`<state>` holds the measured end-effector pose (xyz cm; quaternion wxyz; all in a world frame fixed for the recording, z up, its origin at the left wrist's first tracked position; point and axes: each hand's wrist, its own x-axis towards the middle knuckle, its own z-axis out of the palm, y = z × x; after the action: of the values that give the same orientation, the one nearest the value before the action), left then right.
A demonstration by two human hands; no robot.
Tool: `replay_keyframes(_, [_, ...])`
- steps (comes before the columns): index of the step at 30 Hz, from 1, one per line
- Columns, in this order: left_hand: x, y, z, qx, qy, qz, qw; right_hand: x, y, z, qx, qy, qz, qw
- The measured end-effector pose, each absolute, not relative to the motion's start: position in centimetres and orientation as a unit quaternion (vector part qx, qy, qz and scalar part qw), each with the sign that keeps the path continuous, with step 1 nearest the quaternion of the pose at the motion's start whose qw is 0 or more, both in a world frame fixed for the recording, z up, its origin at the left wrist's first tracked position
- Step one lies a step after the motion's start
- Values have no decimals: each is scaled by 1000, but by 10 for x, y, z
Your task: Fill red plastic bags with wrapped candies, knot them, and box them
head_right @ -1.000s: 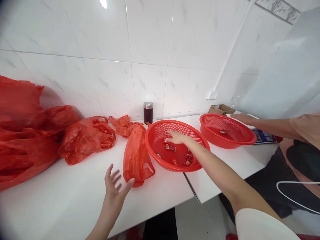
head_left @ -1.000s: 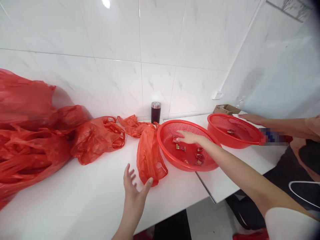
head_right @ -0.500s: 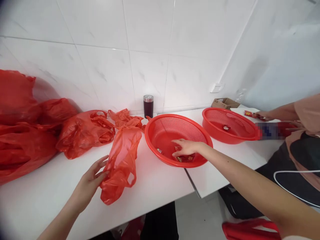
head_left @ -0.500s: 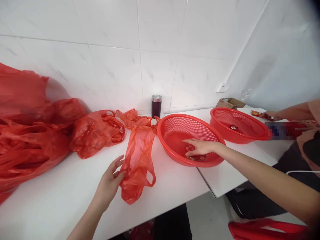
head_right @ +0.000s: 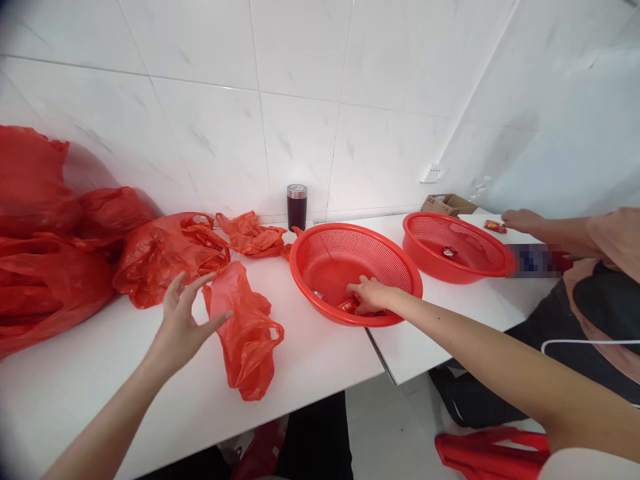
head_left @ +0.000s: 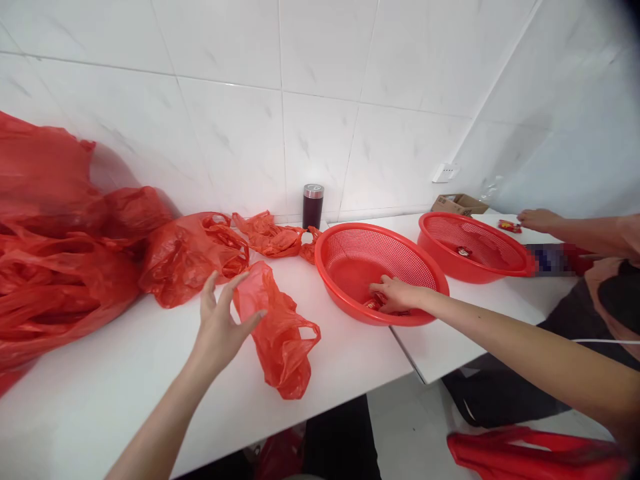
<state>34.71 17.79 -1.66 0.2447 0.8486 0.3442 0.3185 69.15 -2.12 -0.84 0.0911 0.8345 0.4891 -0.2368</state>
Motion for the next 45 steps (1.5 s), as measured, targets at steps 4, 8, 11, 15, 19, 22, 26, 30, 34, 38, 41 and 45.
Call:
replay_keyframes(4, [358, 227, -4, 885, 339, 242, 209, 704, -27, -2, 843, 478, -234, 83])
replay_keyframes(8, [355, 250, -16, 858, 336, 138, 365, 696, -26, 3, 843, 412, -343, 46])
replay_keyframes(11, [347, 239, -22, 811, 367, 123, 439, 674, -18, 1, 854, 391, -337, 62])
replay_keyframes(15, [332, 209, -13, 760, 372, 106, 523, 647, -5, 0, 881, 384, -255, 105])
replay_keyframes(19, [310, 180, 2, 736, 318, 60, 595, 640, -2, 5, 872, 401, -268, 82])
replay_keyframes(22, [291, 157, 7, 687, 312, 64, 653, 645, -5, 4, 855, 412, -313, 37])
replay_keyframes(26, [274, 133, 8, 579, 350, 91, 731, 663, -3, 6, 832, 407, -375, -46])
replay_keyframes(30, [279, 128, 11, 467, 405, 92, 781, 673, 1, 38, 810, 419, -374, -168])
replay_keyframes(34, [303, 132, 11, 400, 390, 169, 812, 636, 2, 92, 697, 464, -390, -383])
replay_keyframes(38, [329, 130, 6, 361, 374, 256, 815, 560, 10, 107, 553, 518, -456, -468])
replay_keyframes(41, [335, 126, 2, 367, 362, 284, 808, 512, 24, 70, 486, 534, -494, -485])
replay_keyframes(45, [320, 129, 1, 399, 365, 282, 793, 490, 38, -5, 604, 623, -323, -379])
